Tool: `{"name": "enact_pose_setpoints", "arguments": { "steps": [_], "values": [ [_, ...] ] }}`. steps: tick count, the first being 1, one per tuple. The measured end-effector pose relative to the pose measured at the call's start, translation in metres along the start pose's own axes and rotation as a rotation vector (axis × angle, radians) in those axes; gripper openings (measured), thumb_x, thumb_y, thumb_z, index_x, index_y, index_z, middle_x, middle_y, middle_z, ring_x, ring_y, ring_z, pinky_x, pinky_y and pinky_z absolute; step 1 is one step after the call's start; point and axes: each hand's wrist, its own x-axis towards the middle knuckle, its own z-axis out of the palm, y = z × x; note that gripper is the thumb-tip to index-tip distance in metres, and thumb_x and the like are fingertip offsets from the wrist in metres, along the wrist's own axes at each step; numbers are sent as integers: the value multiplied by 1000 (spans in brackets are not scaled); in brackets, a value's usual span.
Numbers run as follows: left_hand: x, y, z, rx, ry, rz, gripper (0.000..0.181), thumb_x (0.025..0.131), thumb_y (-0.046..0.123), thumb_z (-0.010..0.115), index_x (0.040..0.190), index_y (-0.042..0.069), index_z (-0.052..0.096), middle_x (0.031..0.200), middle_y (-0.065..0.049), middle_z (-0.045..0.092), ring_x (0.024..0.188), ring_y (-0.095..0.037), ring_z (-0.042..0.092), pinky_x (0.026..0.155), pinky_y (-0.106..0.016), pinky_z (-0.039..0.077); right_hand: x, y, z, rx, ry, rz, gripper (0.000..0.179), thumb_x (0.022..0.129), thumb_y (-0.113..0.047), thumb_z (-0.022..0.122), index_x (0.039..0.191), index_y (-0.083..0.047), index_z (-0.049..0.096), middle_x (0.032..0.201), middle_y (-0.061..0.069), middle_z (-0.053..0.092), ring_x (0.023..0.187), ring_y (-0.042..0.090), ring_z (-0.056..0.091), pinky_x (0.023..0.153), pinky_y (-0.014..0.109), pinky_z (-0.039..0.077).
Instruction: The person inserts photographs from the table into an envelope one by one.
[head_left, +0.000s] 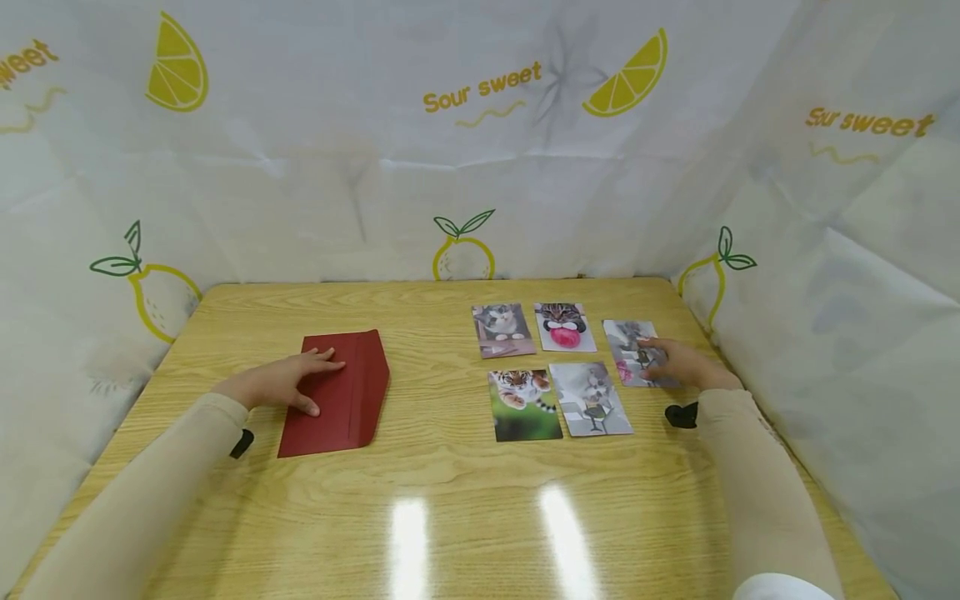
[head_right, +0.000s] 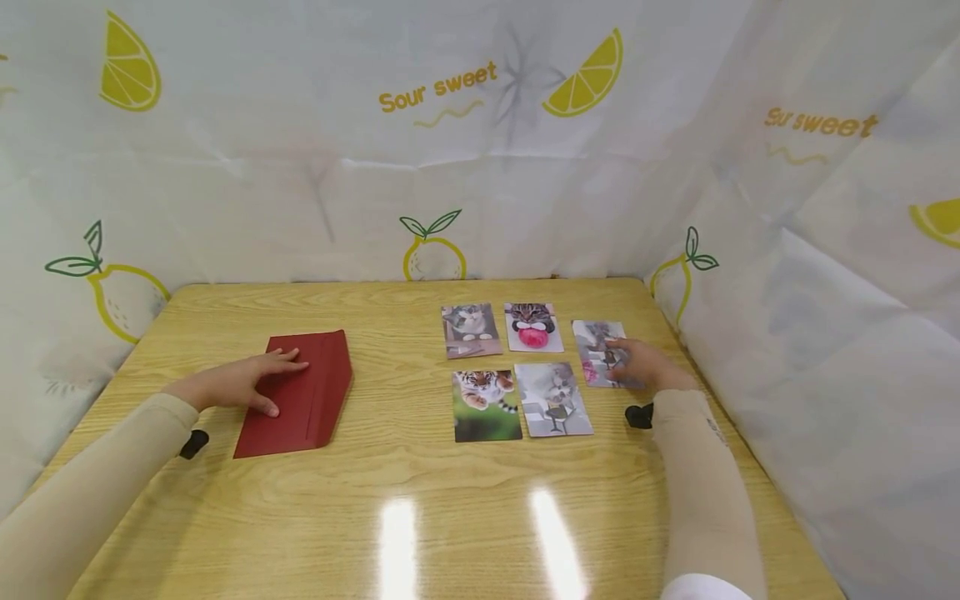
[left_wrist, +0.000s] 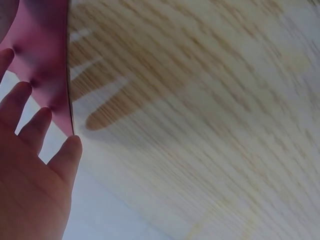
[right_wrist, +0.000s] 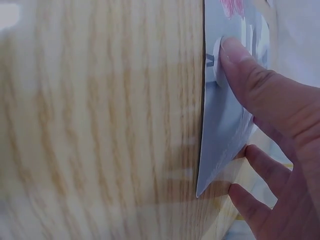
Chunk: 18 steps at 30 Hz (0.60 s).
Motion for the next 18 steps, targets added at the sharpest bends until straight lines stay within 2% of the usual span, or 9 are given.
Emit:
{"name": "enact_pose_setpoints", "arguments": {
  "steps": [13,18],
  "values": [
    [2,-4,3,-19,-24,-29,82,81,29,77,149,9,37,159,-25,13,143,-52,4,110,-62,26,1,1,2,-44,13,-7,70,87,-25,72,142,7,41,142,41,33,132,58,28,106,67,26],
    [2,0,2,-27,-25,-30,81,81,27,77,149,8,38,159,-25,13,143,-53,4,110,-61,28,2,1,1,-61,19,-8,69,86,-23,73,140,8,42,141,42,33,131,59,28,106,67,26]
  ]
}}
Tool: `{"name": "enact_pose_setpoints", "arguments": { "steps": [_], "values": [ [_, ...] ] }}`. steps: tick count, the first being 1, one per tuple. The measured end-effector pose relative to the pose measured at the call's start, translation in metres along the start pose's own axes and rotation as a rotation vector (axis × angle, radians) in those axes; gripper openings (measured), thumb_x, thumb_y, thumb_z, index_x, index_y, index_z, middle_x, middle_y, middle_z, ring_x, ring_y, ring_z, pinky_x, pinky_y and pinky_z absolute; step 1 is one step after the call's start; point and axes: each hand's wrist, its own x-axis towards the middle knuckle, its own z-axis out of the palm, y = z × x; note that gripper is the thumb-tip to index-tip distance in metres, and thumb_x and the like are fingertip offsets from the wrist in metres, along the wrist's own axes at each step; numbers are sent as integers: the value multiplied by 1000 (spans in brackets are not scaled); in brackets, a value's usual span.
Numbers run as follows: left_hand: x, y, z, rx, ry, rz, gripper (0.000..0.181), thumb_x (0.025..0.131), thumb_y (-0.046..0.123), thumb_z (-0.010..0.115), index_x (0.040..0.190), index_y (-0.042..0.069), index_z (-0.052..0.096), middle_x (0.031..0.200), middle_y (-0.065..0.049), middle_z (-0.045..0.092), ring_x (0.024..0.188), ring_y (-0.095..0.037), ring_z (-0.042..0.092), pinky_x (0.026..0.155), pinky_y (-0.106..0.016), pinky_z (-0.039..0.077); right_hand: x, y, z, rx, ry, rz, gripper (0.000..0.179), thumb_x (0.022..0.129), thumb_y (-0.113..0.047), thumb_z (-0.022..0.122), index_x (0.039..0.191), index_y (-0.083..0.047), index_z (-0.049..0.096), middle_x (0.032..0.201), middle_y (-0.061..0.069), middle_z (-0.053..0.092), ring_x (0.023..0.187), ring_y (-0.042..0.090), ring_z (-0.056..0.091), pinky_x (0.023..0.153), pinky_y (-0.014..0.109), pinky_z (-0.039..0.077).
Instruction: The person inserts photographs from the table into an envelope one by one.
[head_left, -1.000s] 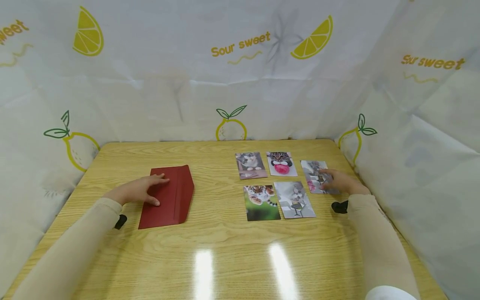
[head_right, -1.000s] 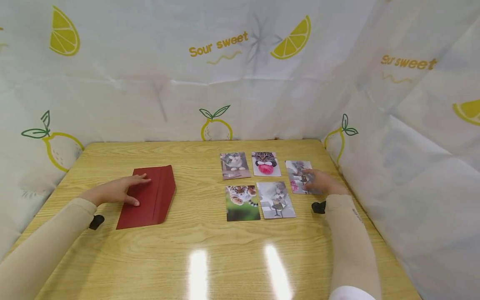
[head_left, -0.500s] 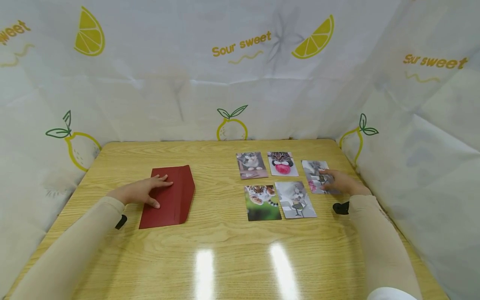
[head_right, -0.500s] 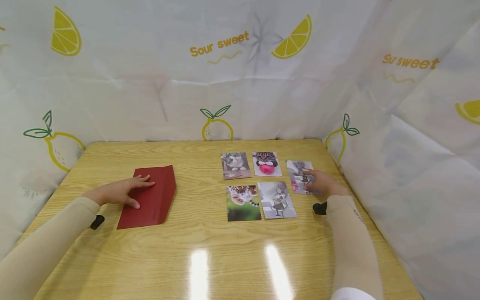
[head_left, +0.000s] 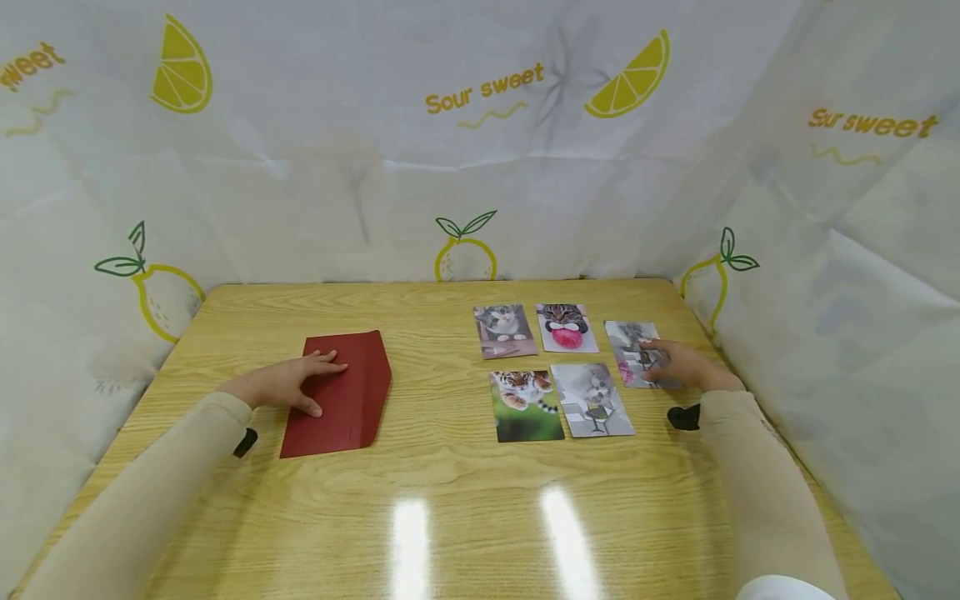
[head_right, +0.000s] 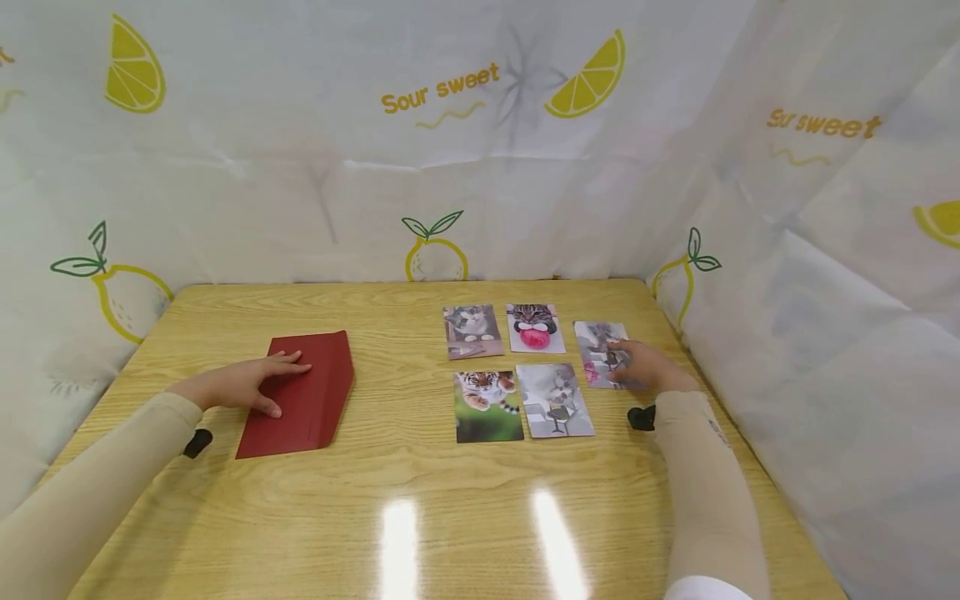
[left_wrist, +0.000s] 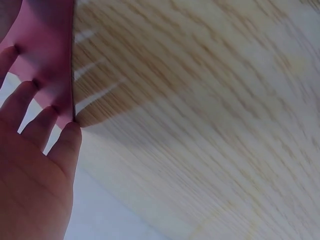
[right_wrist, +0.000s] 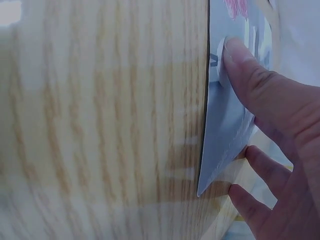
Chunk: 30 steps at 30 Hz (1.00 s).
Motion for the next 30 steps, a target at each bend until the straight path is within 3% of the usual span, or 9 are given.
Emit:
{"name": "enact_pose_setpoints", "arguments": {
  "steps": [9,14,30],
  "values": [
    [4,8,-1,24,-7,-20,80,82,27,76,149,8,37,159,-25,13,143,-52,5,109,-59,31,1,2,1,-3,7,-3,68,85,-21,74,138,9,43,139,41,36,129,59,32,106,65,29],
    [12,10,-1,36,-12,-19,80,82,26,77,150,7,37,159,-26,12,143,-52,5,109,-60,30,2,3,2,5,8,-1,70,84,-22,75,138,10,43,141,40,34,131,59,30,107,65,28],
    [40,36,3,70,-39,-10,78,84,24,76,150,10,37,160,-22,13,146,-47,5,111,-59,29,5,4,2,0,3,17,70,85,-22,74,139,9,42,143,39,33,132,59,27,107,65,27]
  ]
}}
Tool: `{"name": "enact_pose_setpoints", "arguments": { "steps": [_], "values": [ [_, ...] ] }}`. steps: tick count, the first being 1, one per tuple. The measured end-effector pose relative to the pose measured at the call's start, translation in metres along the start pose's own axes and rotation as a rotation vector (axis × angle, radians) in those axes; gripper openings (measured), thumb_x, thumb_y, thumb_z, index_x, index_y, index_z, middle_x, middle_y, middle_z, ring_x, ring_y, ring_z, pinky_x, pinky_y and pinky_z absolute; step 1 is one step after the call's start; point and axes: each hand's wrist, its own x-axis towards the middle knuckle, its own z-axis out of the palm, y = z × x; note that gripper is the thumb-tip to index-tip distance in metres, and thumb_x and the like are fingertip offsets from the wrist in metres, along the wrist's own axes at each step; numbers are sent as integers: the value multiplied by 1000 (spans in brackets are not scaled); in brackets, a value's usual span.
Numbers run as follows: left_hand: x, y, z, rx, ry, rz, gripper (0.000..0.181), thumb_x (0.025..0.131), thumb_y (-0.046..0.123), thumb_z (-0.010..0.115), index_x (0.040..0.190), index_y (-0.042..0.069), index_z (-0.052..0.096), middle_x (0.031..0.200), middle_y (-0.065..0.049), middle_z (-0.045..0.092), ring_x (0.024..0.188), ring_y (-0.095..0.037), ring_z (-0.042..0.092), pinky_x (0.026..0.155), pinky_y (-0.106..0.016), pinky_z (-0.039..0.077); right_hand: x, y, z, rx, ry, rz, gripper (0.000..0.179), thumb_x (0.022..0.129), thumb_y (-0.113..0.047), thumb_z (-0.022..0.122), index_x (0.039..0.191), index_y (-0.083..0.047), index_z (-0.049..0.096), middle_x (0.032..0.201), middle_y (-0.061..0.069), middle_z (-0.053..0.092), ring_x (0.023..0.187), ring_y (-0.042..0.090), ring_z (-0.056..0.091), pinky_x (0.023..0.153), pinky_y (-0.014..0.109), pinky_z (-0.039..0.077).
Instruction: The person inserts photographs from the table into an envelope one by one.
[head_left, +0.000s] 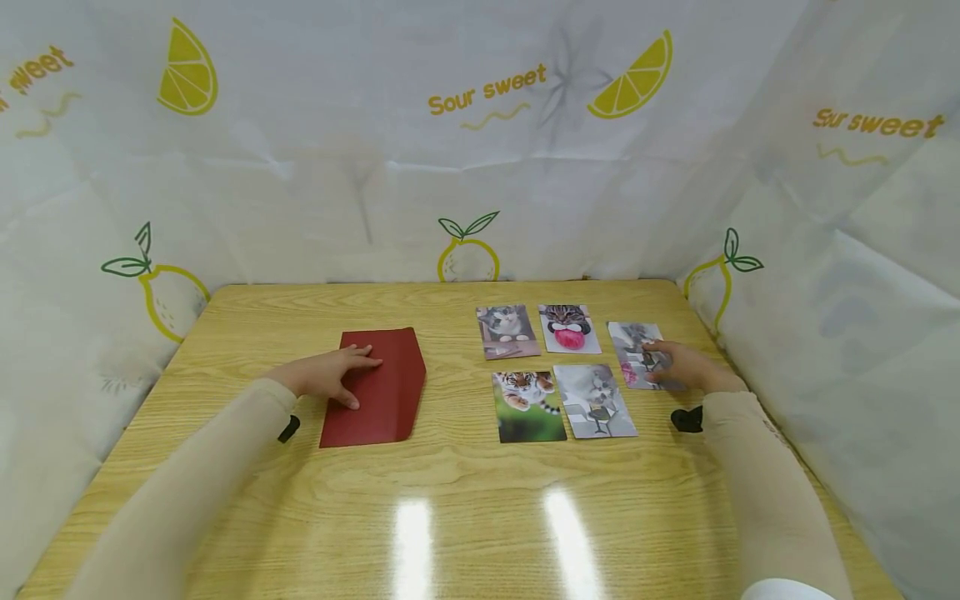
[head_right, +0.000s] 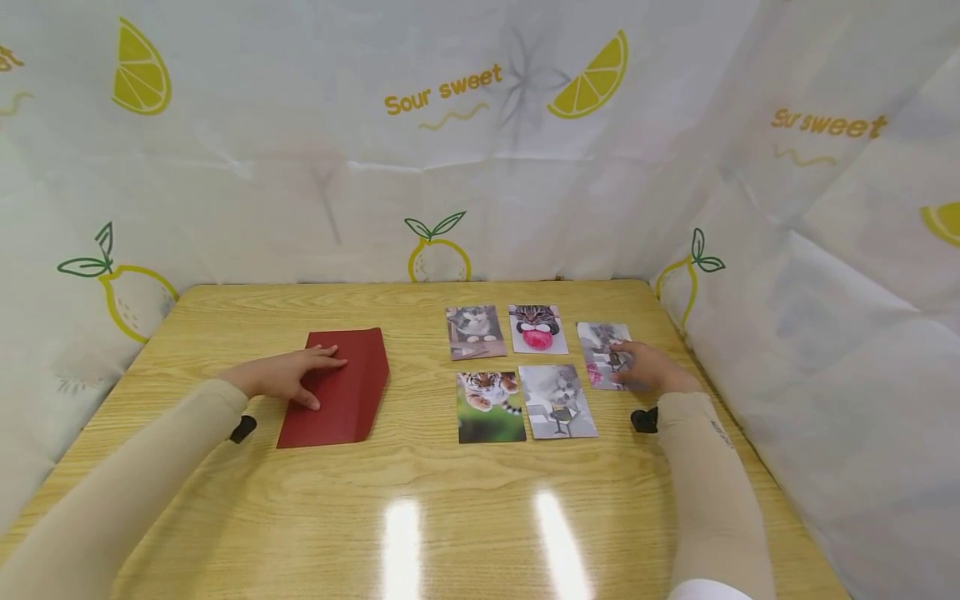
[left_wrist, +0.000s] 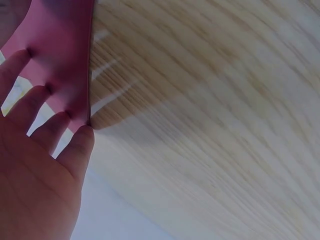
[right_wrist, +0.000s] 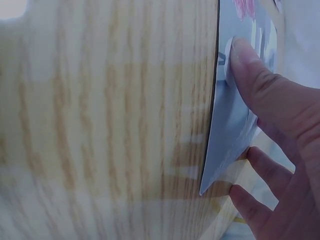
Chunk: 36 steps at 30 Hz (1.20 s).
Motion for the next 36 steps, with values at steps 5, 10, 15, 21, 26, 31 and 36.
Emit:
{"name": "enact_pose_setpoints", "arguments": {
  "steps": [5,10,15,21,26,31,36],
  "values": [
    [12,8,0,1,-15,7,78,84,23,75,150,11,36,161,-20,12,147,-46,4,112,-57,29,-1,-2,-1,-10,17,-28,67,83,-18,75,136,11,45,140,40,36,129,59,31,106,65,29],
    [22,16,1,18,-16,13,78,84,25,76,150,12,37,161,-19,13,147,-44,5,113,-56,28,1,6,0,30,23,-62,71,81,-30,77,135,7,49,139,39,39,129,59,32,106,65,29],
    [32,25,2,59,-19,3,79,84,28,76,151,14,36,161,-18,14,148,-42,7,113,-56,27,3,12,2,48,41,-97,72,79,-37,78,135,2,52,138,36,43,130,56,35,107,61,31],
    [44,35,4,85,-15,5,79,85,30,75,151,15,35,161,-17,15,148,-40,8,114,-55,27,1,1,0,28,16,-37,70,82,-21,77,136,10,46,139,40,37,129,60,31,105,66,28],
    [50,42,4,83,-13,-12,79,85,31,75,152,17,35,162,-16,14,149,-38,8,114,-54,27,0,-1,-1,4,6,-19,68,84,-17,75,137,11,44,140,41,35,130,59,29,106,65,28],
    [53,46,4,85,-6,-17,79,84,32,75,151,17,36,161,-16,15,148,-38,10,114,-55,27,-2,-3,-2,5,6,-37,67,84,-17,75,135,13,44,138,41,37,129,60,31,105,66,29],
    [55,46,4,89,0,-31,80,84,33,76,151,19,36,162,-14,16,149,-37,12,114,-53,29,-3,-6,-3,-4,2,-54,66,83,-17,75,135,13,45,136,42,40,127,60,33,104,66,30]
  ]
}}
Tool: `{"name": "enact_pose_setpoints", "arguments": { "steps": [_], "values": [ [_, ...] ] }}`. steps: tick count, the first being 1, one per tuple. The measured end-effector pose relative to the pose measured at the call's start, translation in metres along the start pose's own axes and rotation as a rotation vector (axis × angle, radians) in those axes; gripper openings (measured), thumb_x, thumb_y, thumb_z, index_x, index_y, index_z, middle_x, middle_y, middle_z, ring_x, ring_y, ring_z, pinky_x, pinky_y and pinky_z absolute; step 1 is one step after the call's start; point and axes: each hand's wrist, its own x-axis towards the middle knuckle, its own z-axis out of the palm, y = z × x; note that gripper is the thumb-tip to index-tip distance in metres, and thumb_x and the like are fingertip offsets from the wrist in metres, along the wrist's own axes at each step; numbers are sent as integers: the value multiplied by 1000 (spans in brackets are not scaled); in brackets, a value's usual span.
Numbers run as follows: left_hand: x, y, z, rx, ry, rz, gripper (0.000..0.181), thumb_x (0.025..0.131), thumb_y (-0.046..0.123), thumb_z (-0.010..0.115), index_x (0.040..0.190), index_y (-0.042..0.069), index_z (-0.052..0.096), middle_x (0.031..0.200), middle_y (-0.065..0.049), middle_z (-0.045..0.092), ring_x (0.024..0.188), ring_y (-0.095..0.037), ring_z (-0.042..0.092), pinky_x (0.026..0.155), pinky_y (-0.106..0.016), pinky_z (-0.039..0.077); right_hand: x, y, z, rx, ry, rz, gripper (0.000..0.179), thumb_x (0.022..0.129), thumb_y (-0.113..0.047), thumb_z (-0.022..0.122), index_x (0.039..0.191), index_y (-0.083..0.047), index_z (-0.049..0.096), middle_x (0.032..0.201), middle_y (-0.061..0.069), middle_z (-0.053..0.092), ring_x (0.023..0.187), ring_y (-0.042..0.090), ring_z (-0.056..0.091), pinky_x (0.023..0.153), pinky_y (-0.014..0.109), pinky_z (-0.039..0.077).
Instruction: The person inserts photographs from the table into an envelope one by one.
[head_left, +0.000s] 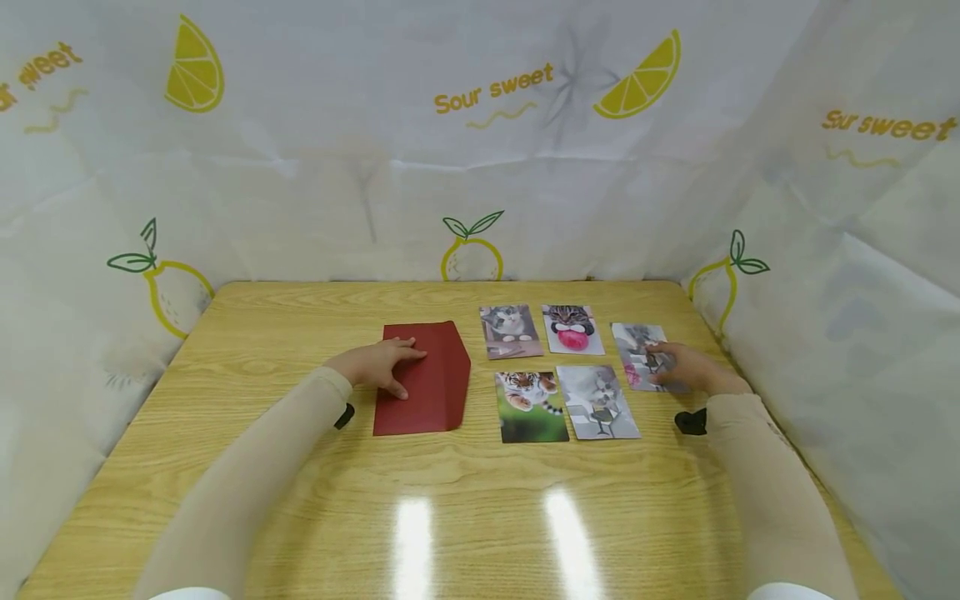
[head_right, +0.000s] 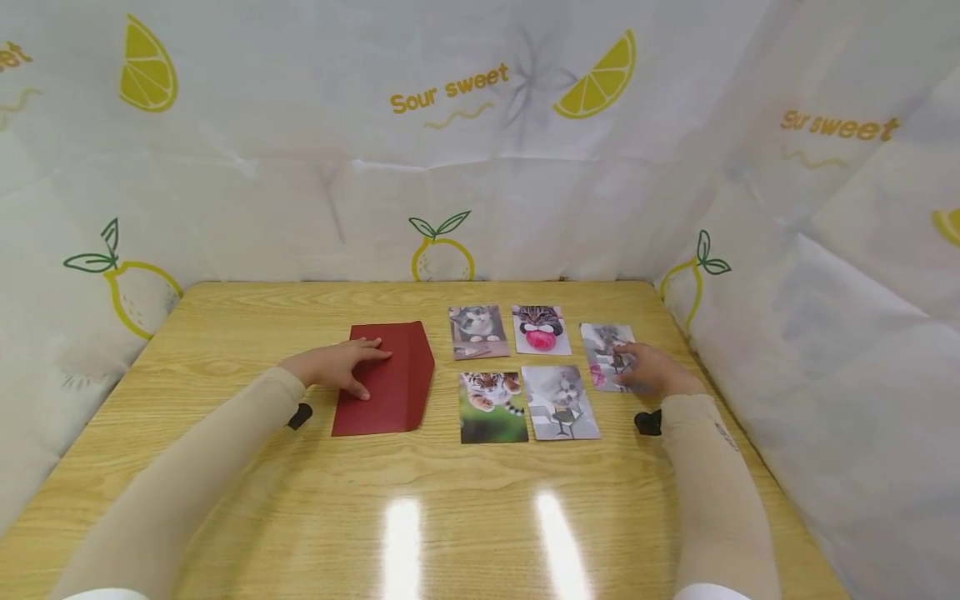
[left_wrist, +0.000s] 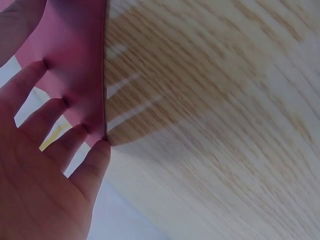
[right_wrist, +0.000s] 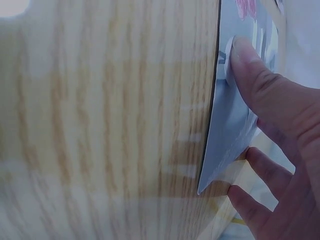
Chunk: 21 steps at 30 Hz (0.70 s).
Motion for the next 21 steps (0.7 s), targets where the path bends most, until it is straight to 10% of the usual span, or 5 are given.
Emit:
{"name": "enact_pose_setpoints", "arguments": {
  "steps": [21],
  "values": [
    [-5,5,-3,13,11,15,79,83,31,77,150,17,38,161,-15,18,148,-37,15,115,-53,27,1,-2,-1,-13,-6,-2,65,84,-18,75,135,11,47,137,41,40,127,59,35,102,66,33]
  ]
}}
